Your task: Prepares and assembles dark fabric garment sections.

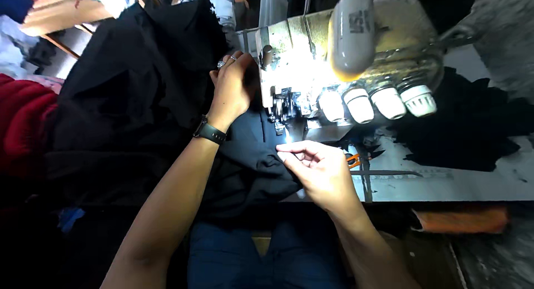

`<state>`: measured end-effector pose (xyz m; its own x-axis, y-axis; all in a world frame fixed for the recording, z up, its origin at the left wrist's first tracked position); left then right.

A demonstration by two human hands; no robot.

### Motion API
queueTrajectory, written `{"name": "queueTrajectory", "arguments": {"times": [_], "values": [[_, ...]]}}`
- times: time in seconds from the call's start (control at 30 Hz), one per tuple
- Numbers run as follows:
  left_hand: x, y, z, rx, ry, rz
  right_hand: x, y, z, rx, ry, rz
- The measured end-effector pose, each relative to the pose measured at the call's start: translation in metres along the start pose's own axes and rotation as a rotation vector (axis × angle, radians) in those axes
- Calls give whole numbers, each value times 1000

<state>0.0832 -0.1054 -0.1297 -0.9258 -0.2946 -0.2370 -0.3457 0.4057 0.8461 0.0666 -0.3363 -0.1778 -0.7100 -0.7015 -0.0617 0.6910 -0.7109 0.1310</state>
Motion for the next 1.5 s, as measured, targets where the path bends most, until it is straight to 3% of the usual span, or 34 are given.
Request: {"name": "queueTrajectory", "arguments": {"times": [0.1,0.23,0.37,0.5,0.6,0.7,0.87,0.97,1.13,1.27,1.37,1.43,1.5], "values": [[3,15,3,-3,7,72,-5,0,1,45,28,-33],[98,76,-22,-61,-105,163,-8,1,2,70,63,-66],[145,66,8,-83,-203,328,-10,4,1,177,-16,-61],[152,70,13,109,-341,138,22,13,22,473,-125,-56],[151,78,-8,53,-260,23,60,13,32,635,149,-182],[136,91,-56,8,-241,-1,61,-1,44,648,361,-171],[122,105,-107,484,-285,128,45,-16,59,648,540,-159],[129,136,-143,407,-278,88,26,-20,66,647,587,-217],[122,147,-147,207,-161,91,9,-37,82,488,704,-234],[119,148,-152,181,-172,118,16,-36,113,170,916,-70],[127,148,-158,225,-203,124,38,-26,139,181,1006,19],[146,144,-156,311,-240,83,54,-12,138,214,1003,59],[177,133,-144,404,-262,10,71,9,120,185,863,22]]}}
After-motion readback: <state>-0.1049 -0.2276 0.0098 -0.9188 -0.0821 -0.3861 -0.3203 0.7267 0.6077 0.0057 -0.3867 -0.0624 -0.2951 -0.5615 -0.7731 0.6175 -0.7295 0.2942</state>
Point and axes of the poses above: each hand's wrist, its own x-axis away from the middle knuckle, its own y-axis out of the back of the hand, z = x × y, the point moved 5 cm from there along -x, towards the middle knuckle, and after that the axes turned 10 degrees about z, right-handed, at the moved point
